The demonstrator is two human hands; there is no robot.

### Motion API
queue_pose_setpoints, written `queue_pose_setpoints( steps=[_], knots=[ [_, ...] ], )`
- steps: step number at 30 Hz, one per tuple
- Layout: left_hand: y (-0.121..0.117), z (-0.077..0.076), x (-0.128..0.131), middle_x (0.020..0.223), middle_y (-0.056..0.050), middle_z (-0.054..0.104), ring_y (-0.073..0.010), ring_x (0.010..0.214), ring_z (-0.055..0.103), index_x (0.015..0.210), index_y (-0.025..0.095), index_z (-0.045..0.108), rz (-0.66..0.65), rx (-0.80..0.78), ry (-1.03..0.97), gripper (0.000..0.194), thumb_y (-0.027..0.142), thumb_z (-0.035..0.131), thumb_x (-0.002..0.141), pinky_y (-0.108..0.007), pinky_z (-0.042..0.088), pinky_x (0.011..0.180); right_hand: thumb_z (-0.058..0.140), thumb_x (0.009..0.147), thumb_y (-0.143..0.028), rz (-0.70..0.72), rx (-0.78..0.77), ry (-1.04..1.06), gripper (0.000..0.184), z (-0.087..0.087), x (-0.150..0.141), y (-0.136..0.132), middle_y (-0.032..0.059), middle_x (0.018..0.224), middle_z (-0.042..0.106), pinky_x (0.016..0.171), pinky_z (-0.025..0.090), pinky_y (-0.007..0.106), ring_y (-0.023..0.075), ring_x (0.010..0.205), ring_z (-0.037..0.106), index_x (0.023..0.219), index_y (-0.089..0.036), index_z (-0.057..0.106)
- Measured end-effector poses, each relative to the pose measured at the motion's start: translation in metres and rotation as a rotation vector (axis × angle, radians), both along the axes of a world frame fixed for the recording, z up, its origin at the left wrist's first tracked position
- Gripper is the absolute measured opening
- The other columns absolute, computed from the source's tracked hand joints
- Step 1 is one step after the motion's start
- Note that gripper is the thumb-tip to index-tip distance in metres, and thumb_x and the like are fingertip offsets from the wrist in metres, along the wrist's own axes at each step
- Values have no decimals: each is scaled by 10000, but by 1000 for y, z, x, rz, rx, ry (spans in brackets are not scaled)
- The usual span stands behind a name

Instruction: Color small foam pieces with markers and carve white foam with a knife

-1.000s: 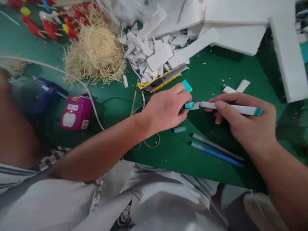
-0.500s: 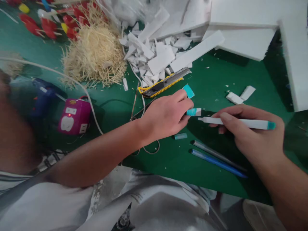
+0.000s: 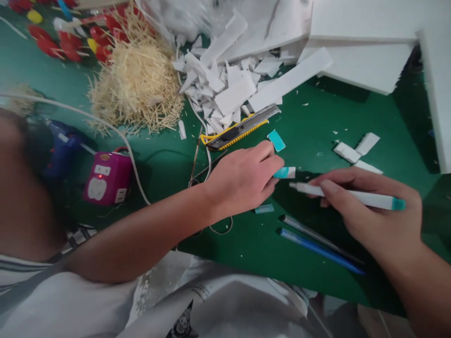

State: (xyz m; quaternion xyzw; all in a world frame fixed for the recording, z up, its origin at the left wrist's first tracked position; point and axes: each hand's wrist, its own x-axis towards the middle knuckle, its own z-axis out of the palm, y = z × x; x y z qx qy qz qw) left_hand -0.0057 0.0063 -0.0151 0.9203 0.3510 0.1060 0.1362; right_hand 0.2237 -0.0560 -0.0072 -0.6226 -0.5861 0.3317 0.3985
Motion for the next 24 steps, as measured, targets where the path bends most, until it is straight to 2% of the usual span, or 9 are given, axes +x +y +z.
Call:
queue_pose_setpoints(
  steps=[2,6,10,14,19,24],
  knots=[
    [1,0,0,1028,-62,678,-200,784,671,1100,176,741,1,-2,7,201,211,550,1049,-334,469,662,796,901,-247,-15,37,17,167,-2,-1,0,-27,636,720,506,526,223,104,514,603,738,-276,817],
    [1,0,0,1025,-58,676,-189,765,661,1108,179,739,0,0,11,206,214,544,1054,-330,457,653,826,889,-264,-56,44,12,65,-5,-2,0,-41,623,707,476,518,217,107,511,612,890,-308,874],
    [1,0,0,1017,-60,670,-199,804,677,1101,176,735,0,-8,18,205,220,540,1056,-330,481,683,805,890,-260,-20,50,32,146,-5,-2,-1,-50,649,733,513,533,194,81,507,595,759,-317,836],
    [0,-1,0,1048,-66,674,-205,847,695,1117,176,734,11,-38,28,203,225,549,1048,-328,499,703,824,853,-274,-120,-14,45,74,-1,-3,0,-52,630,717,504,538,209,99,533,630,859,-334,868],
    [-1,0,0,1085,-75,685,-210,855,706,1136,164,750,24,-50,15,229,231,547,1051,-335,498,686,791,838,-262,-38,-9,8,139,3,-5,2,-39,626,736,487,523,224,101,499,617,714,-317,823],
    [-1,1,1,1082,-72,683,-211,847,701,1126,164,756,26,-69,36,224,233,559,1044,-338,491,675,793,810,-266,-125,-6,40,80,4,-7,1,-45,618,727,489,530,236,109,501,626,774,-320,839]
  ],
)
